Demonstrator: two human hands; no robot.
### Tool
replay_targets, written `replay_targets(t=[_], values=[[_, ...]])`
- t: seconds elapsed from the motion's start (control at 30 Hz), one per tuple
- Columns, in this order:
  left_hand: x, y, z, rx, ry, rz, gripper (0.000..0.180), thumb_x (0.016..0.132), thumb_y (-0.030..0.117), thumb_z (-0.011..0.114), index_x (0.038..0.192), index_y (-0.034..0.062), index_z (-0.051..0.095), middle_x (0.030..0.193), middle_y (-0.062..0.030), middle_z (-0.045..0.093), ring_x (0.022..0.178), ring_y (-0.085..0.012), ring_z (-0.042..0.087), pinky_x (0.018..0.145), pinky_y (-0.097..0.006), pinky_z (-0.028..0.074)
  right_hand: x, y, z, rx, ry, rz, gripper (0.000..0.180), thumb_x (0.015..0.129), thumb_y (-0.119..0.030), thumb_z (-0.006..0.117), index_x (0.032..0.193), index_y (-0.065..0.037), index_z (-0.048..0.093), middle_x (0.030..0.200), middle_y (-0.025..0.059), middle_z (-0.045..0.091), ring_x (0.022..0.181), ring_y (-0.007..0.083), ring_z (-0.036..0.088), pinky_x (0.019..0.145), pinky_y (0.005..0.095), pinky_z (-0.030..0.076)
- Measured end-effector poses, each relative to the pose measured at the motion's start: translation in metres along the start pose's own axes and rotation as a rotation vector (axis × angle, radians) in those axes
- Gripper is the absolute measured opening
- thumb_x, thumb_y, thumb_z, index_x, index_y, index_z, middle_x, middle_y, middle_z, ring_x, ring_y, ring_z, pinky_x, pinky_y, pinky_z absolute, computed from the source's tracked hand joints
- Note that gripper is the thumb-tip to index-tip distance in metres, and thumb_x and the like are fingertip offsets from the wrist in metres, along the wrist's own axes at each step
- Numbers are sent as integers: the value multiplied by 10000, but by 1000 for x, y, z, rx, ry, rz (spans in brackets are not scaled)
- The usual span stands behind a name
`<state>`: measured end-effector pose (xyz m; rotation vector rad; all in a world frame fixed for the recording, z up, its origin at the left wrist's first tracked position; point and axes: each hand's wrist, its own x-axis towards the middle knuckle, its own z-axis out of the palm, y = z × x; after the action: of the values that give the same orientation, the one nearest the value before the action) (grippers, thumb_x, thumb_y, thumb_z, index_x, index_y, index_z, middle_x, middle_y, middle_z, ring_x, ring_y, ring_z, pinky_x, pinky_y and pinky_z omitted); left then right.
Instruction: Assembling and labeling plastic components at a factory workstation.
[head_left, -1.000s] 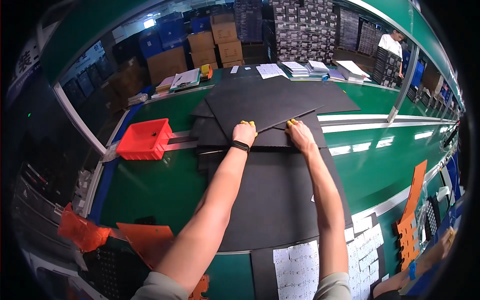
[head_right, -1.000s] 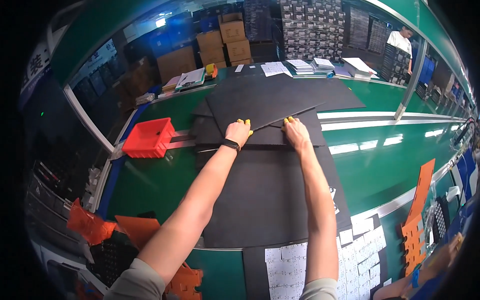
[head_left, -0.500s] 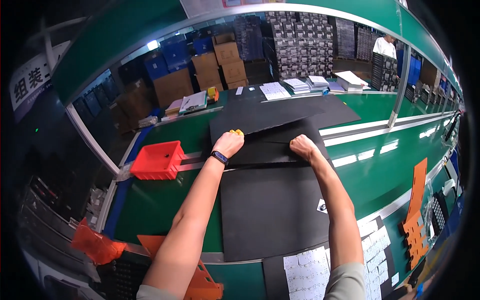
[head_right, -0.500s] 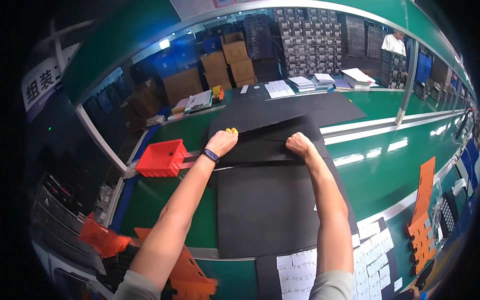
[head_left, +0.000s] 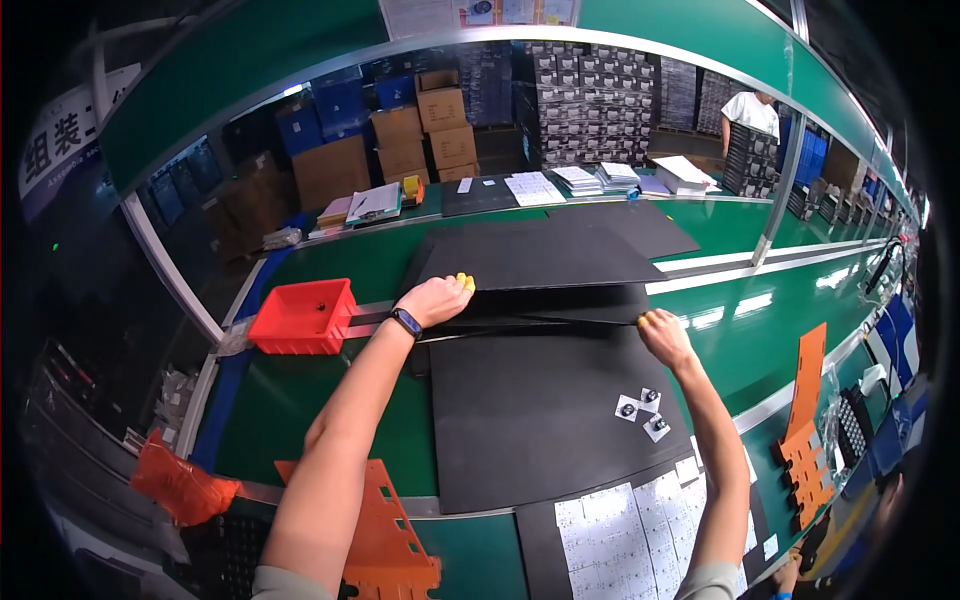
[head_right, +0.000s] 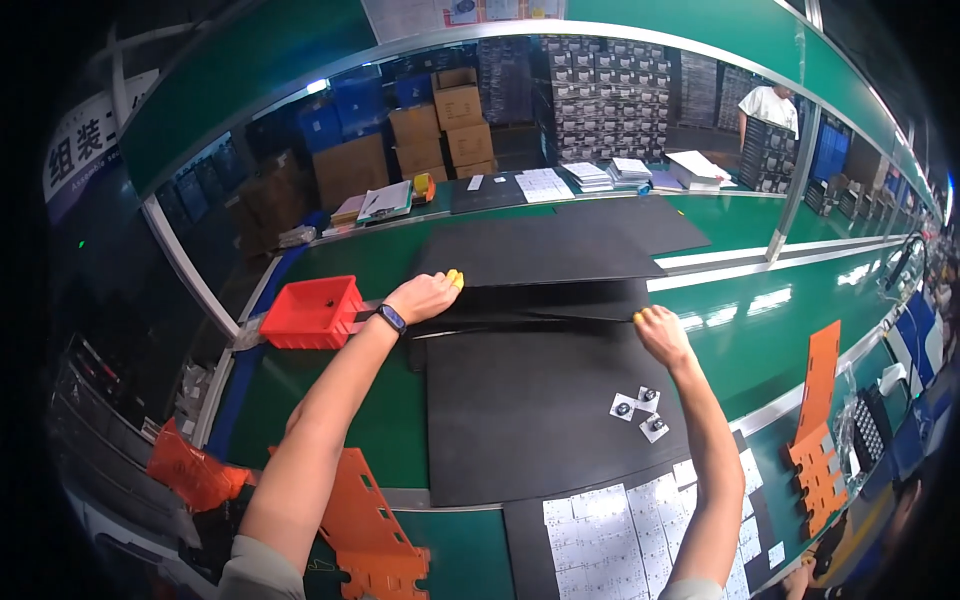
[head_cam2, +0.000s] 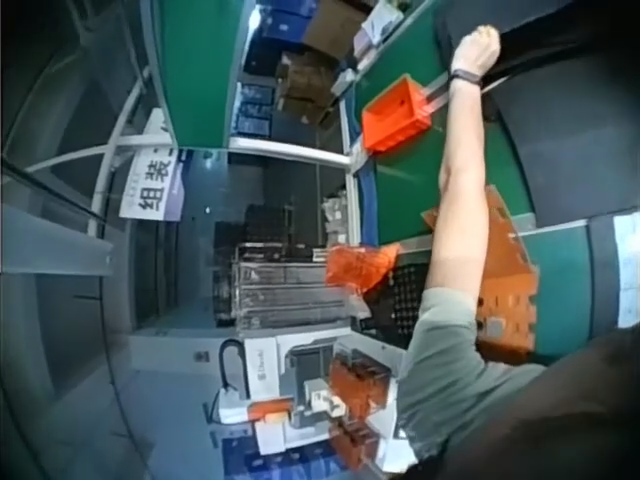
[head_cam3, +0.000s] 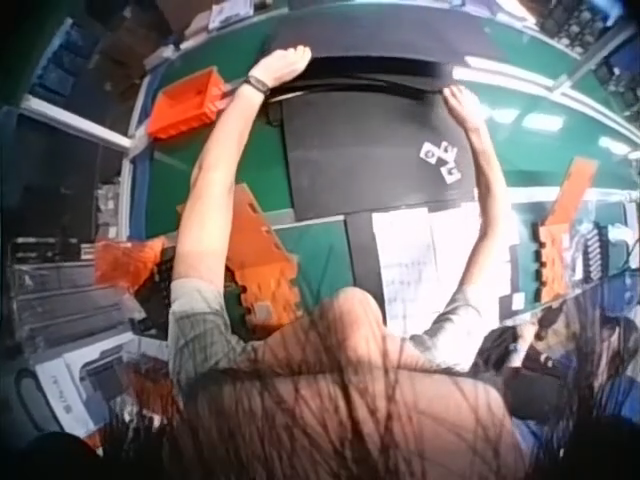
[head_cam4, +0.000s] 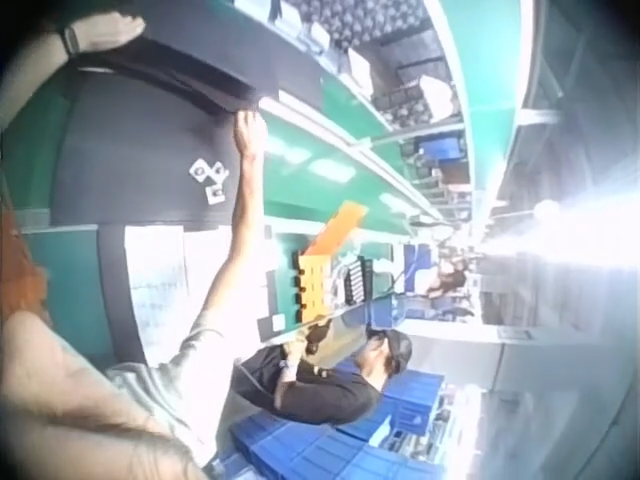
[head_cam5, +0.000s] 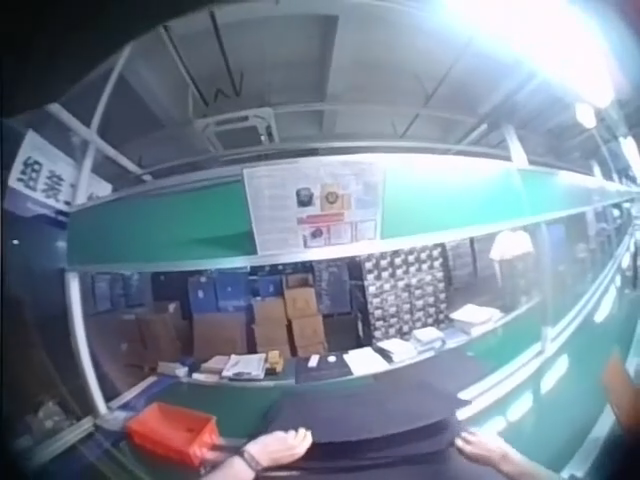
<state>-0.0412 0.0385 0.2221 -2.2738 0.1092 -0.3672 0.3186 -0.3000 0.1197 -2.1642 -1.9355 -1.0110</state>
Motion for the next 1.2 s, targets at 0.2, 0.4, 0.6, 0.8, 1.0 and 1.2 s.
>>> replay_targets(t=[0.2, 0.4, 0.6, 0.8, 1.0, 1.2], values=[[-5, -1, 18, -27, -37, 68, 176, 927, 182, 533, 995, 75, 655, 766, -34, 668, 733, -167, 674, 573, -294, 533, -12, 25, 52, 607, 52, 1172, 768, 976, -641, 362, 1078, 65, 647, 1033, 259, 654, 960, 408, 640, 867, 484, 504], [2, 26, 45, -156, -110, 121, 176, 922, 173, 522, 1009, 58, 623, 769, -61, 664, 700, -192, 675, 545, -326, 535, -4, 80, 132, 1320, 181, 1582, 1088, 744, -949, 347, 988, 50, 701, 801, 84, 642, 643, 175, 548, 563, 327, 423], [8, 12, 32, -567, -454, -238, 796, 689, 417, 841, 1290, 5, 521, 951, -134, 691, 925, -339, 673, 783, -426, 568, 69, 48, 81, 807, -292, 1159, 681, 763, -432, 839, 1072, 135, 622, 1011, 256, 694, 958, 296, 680, 817, 389, 535], [-13, 5, 78, -656, -937, -715, 1471, 507, 605, 902, 1592, 275, -35, 1601, -301, 129, 1436, -498, 219, 1102, -669, 286, 86, 56, 135, 931, -252, 1041, 782, 819, -389, 804, 1346, 105, 504, 1215, 248, 646, 1125, 280, 623, 966, 362, 481], [-40, 4, 98, -800, -1010, -937, 1684, 418, 761, 860, 1538, 154, -240, 1555, -398, -117, 1464, -544, -24, 1199, -560, 148, 106, 14, 86, 917, -424, 1081, 672, 876, -493, 692, 1204, 87, 605, 949, 205, 690, 844, 310, 712, 656, 408, 599], [-32, -5, 101, -890, -1013, -929, 1620, 427, 792, 835, 1576, 193, -139, 1578, -375, -16, 1480, -508, 70, 1194, -542, 202, 93, 27, 102, 982, -444, 1242, 701, 859, -575, 673, 1106, 81, 661, 1061, 254, 696, 952, 371, 705, 685, 455, 612]])
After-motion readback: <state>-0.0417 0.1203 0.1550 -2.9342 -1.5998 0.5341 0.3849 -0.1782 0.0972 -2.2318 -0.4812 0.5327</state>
